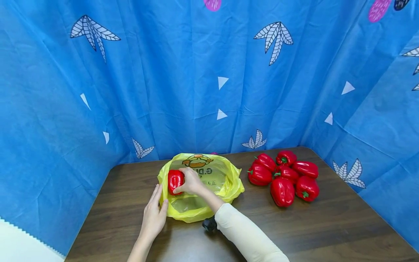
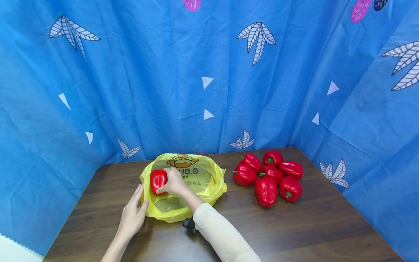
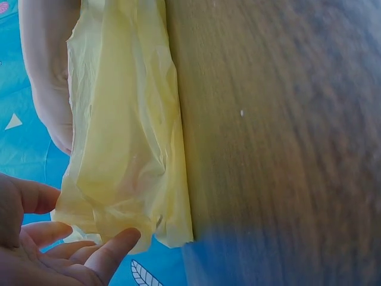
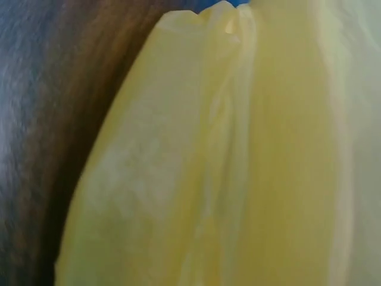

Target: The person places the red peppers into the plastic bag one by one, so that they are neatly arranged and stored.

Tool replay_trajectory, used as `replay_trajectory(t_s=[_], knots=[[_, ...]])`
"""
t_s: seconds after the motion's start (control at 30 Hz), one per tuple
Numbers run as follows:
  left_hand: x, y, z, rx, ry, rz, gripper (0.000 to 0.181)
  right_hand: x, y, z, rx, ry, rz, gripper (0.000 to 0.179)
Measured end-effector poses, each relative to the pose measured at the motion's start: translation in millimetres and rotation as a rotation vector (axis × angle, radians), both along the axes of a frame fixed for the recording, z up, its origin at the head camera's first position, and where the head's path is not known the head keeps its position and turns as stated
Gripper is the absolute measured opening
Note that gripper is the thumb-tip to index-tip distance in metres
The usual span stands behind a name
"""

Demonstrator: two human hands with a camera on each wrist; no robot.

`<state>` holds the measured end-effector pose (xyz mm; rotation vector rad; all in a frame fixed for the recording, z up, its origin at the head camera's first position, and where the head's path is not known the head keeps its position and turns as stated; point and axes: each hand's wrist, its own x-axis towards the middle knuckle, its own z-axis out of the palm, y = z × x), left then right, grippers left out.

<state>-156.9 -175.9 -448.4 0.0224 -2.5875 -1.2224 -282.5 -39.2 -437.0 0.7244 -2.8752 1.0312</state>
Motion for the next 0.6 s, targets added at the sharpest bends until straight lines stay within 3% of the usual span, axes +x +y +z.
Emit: replay_trajectory(t_s=[0.4,0.6], knots=[[-0.9,0.8,2.1,0.002,-0.03,-0.003,0.059,1.6,-2.7,-8.1,-0.028,-0.041,-0.015,0.087],[-1.3,0.7,1.4,0.004,-0.023,0.002,0.059,8.5,3.3,0.6,-0.055,-0.057,-0.014,0.089]])
